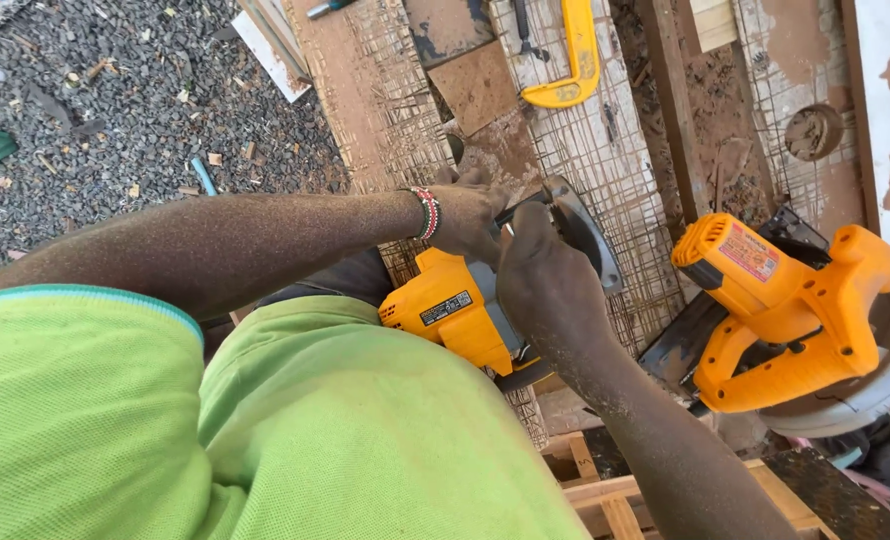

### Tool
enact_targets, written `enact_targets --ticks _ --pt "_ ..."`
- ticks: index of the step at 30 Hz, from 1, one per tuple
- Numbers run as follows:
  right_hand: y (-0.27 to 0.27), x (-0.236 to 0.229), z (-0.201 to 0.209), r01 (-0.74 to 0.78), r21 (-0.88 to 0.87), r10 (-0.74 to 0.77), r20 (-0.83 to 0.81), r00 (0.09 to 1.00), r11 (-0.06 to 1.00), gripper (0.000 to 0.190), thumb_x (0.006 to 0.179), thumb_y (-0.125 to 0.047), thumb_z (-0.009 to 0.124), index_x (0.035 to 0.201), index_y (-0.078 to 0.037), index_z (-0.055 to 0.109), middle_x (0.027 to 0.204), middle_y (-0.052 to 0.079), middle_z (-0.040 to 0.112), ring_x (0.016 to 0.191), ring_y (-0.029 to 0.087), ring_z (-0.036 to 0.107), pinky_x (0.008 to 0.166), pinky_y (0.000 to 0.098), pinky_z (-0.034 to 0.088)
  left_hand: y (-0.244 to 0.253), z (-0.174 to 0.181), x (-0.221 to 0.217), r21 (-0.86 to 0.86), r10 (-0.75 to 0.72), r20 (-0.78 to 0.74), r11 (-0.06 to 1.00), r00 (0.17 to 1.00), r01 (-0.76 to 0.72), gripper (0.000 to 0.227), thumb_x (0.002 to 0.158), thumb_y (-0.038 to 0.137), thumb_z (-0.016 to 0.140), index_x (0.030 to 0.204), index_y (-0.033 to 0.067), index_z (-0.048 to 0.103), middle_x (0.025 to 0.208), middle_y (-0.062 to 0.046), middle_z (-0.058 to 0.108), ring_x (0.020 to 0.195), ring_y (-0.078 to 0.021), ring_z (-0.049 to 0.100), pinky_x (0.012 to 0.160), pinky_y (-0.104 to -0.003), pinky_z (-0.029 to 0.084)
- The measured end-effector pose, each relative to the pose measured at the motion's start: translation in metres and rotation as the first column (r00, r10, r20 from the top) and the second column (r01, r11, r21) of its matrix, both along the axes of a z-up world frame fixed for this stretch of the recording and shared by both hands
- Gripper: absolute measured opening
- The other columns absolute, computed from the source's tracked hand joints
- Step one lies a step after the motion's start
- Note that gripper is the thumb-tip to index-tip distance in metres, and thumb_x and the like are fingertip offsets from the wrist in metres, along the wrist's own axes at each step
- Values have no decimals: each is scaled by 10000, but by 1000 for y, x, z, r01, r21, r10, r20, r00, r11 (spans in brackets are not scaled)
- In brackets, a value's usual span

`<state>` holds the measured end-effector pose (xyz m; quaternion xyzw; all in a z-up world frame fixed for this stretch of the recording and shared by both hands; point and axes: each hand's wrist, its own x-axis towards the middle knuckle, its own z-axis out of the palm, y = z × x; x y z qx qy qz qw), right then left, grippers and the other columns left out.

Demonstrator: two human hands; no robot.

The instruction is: Adjusting the settings of a handheld router using a wrench and manual knobs before testing it on a wooden board.

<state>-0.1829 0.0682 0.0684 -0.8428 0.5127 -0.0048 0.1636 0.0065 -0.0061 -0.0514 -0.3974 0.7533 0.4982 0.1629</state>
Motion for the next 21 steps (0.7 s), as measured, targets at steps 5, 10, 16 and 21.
enact_targets --ticks 5,10,16,21 --pt "-21 8 -20 -109 -35 104 -115 988 993 370 1293 -182 440 1507 116 488 725 118 713 547 327 794 440 473 661 -1 3 13 -18 33 -68 999 997 -35 786 964 778 794 1329 93 673 1265 -155 759 1465 -403 533 1245 -685 217" --pt "-33 12 -19 -235 -131 193 -270 943 963 414 1286 -191 467 1531 140 506 757 72 706 561 242 803 474 376 692 3 3 11 -123 16 -103 992 995 -29 625 1000 598 792 1250 26 767 1176 -180 787 1327 -394 617 1184 -629 291" --pt "-51 20 -36 -196 142 222 -201 954 970 442 1238 -120 420 1560 182 398 867 162 758 676 317 856 581 484 719 8 -12 13 -6 140 -98 990 985 -141 412 1084 399 764 1261 44 873 1181 -145 843 1208 -255 668 1233 -364 292" --pt "-73 41 -5 -202 346 297 -250 922 916 369 1232 -122 403 1517 113 407 925 208 815 750 349 889 664 497 740 15 -43 13 -216 -159 6 964 987 157 475 988 531 776 1205 112 836 1178 -139 812 1221 -394 647 1126 -623 371"
